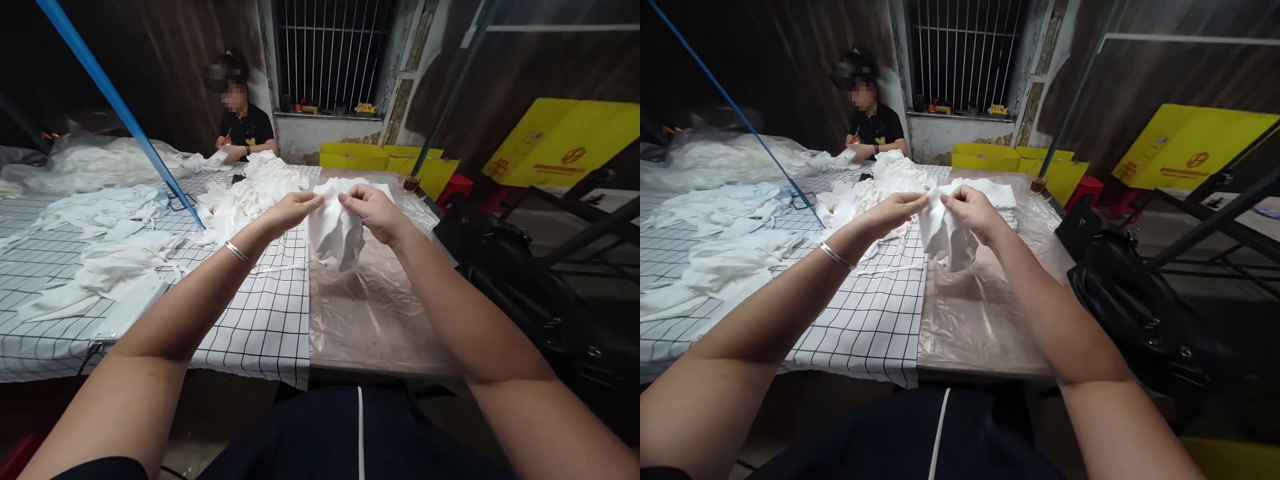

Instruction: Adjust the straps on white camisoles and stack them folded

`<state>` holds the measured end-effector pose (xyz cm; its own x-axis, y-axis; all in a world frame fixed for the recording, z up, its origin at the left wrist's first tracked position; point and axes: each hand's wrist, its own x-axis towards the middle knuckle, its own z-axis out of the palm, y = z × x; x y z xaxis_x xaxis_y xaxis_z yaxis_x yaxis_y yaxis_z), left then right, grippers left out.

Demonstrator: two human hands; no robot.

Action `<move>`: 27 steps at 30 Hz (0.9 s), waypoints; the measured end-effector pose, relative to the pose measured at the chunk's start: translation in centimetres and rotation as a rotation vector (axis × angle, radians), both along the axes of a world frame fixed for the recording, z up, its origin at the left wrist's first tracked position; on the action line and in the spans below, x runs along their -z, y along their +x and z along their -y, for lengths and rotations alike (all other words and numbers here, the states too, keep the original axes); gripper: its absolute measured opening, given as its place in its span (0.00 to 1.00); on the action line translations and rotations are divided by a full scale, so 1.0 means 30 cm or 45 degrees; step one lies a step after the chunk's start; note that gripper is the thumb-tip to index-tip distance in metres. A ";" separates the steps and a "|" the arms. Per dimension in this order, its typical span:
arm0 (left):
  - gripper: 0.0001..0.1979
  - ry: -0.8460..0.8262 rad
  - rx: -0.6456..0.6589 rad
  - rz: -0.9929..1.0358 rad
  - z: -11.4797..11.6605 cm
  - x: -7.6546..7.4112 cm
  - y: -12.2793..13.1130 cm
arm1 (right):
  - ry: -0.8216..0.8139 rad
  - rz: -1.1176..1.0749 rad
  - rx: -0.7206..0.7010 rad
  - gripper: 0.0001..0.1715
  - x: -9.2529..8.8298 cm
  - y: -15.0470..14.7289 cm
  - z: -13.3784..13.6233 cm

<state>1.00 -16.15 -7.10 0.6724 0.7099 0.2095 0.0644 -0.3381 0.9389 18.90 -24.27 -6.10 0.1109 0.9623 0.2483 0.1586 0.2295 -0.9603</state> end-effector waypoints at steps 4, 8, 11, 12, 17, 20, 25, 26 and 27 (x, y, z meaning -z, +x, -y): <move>0.29 0.109 0.099 0.209 0.020 -0.095 0.054 | 0.223 0.135 -0.012 0.21 -0.048 0.047 0.011; 0.24 0.023 0.144 0.116 0.007 -0.148 0.102 | 0.263 0.080 0.032 0.22 -0.052 0.082 0.036; 0.24 0.088 0.216 0.069 0.015 -0.146 0.128 | 0.303 0.035 0.061 0.25 -0.036 0.088 0.053; 0.27 0.124 0.258 0.060 0.023 -0.139 0.132 | 0.321 0.033 0.067 0.26 -0.031 0.088 0.059; 0.40 0.224 0.376 -0.046 0.077 -0.046 0.103 | 0.424 0.066 0.122 0.26 -0.038 0.108 0.106; 0.49 0.353 0.369 -0.126 0.111 0.056 0.095 | 0.393 -0.011 0.086 0.26 -0.047 0.134 0.131; 0.48 0.807 0.048 -0.114 0.184 0.138 0.184 | 0.167 -0.172 -0.010 0.27 -0.043 0.184 0.122; 0.43 0.832 0.032 -0.057 0.197 0.125 0.205 | 0.129 -0.195 -0.011 0.28 -0.040 0.199 0.117; 0.36 0.828 0.036 -0.004 0.207 0.105 0.224 | 0.092 -0.214 0.006 0.30 -0.036 0.214 0.115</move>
<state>7.72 -22.36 -10.26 0.6904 0.4209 0.5884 0.0499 -0.8391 0.5417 25.31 -27.73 -5.02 0.1609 0.9420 0.2944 -0.0017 0.2985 -0.9544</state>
